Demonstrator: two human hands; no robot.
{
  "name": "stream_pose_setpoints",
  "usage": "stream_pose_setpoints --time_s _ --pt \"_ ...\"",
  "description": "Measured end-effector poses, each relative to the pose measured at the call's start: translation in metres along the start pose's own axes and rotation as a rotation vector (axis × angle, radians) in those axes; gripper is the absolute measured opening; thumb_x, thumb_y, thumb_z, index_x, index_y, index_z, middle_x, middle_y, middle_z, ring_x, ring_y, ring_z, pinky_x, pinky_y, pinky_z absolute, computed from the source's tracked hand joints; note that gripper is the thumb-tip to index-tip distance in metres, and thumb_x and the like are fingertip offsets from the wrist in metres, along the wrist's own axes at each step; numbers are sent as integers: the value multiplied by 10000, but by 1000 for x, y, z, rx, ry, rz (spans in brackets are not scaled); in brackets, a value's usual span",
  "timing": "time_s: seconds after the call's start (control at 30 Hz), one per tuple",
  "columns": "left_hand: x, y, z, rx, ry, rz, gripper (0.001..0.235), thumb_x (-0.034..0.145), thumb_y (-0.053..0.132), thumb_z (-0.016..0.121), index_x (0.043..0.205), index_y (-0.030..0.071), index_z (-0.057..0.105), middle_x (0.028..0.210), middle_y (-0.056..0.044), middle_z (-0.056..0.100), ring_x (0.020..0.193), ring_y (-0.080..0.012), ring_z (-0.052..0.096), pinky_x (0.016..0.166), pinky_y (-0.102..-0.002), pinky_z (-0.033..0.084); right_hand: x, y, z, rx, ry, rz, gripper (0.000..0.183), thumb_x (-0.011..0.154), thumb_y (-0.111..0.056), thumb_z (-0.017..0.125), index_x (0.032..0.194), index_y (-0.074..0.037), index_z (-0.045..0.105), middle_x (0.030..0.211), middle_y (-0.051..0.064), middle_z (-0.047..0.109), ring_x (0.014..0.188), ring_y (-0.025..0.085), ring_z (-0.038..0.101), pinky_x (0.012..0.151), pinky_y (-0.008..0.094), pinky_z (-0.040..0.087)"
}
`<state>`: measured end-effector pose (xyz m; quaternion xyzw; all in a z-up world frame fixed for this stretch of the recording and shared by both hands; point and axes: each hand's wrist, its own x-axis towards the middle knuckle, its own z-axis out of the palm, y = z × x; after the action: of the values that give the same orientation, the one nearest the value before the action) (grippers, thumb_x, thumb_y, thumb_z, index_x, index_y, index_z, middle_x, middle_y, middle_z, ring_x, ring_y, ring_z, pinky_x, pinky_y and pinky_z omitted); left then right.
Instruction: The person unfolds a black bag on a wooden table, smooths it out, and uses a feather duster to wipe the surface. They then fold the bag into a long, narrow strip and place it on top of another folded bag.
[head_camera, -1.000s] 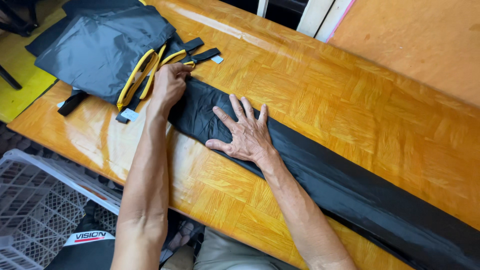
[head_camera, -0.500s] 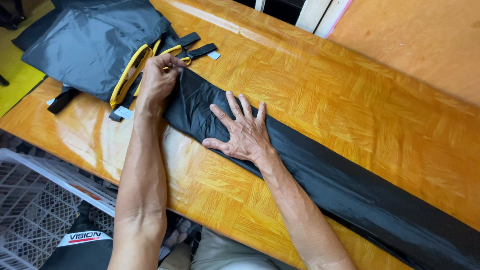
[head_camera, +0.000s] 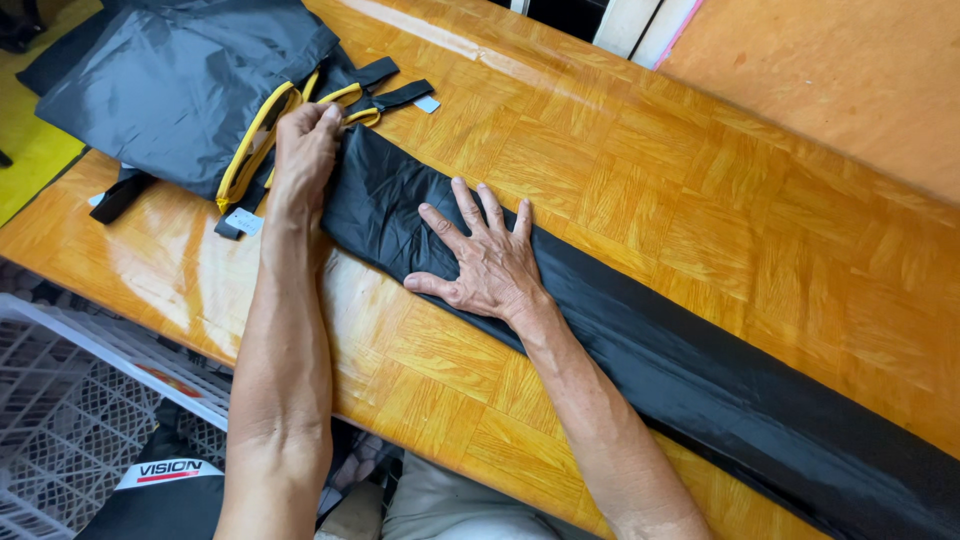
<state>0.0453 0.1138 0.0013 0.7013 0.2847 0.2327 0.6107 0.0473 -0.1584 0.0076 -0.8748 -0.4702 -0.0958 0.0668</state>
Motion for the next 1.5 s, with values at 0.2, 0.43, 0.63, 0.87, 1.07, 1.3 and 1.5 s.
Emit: stream_pose_setpoints --time_s 0.2,0.43,0.63,0.87,1.07,1.3,1.5 --pt "34 -62 4 78 -96 257 267 890 226 798 1135 122 769 907 -51 765 829 -123 726 769 -283 545 2 -1 -16 156 -201 46 933 824 -865 477 1578 -329 359 1692 147 172 1529 436 195 1122 804 112" --pt "27 -49 -5 241 -22 288 274 873 228 837 1132 173 764 884 39 767 866 -81 735 867 -284 545 2 -2 -17 154 -209 47 932 826 -866 476 1578 -327 362 1694 144 167 1532 434 180 1120 804 104" --pt "-25 -4 26 642 221 919 334 881 154 866 1173 84 719 996 -149 744 913 -373 721 750 -494 570 2 -3 -20 159 -229 68 950 809 -879 482 1580 -340 350 1698 129 162 1534 418 184 1134 793 103" --pt "-120 23 74 710 -573 583 516 1040 338 480 1478 67 459 1460 -275 476 1330 -512 451 1053 -704 379 3 -1 -7 117 -276 93 1030 782 -808 517 1588 -195 326 1648 108 265 1543 347 100 1159 764 108" --pt "-115 -1 66 596 -609 525 671 1115 443 300 1661 110 98 1677 -264 172 1465 -579 189 1163 -697 208 -5 1 -6 184 -174 138 1290 690 -762 687 1597 4 182 1676 243 146 1553 390 156 1212 717 97" --pt "-124 -8 72 995 -554 626 828 982 774 327 1636 267 311 1688 -134 243 1560 -426 102 1243 -581 124 -48 19 -27 115 -164 138 1279 701 -970 478 1581 -55 325 1659 211 251 1523 405 228 1170 771 40" --pt "-130 2 73 1010 -553 575 974 862 891 409 1637 312 292 1691 -114 239 1563 -403 113 1253 -552 121 -125 54 -57 63 -210 185 1232 726 -953 518 1590 -96 330 1663 229 216 1503 462 208 1140 791 20"
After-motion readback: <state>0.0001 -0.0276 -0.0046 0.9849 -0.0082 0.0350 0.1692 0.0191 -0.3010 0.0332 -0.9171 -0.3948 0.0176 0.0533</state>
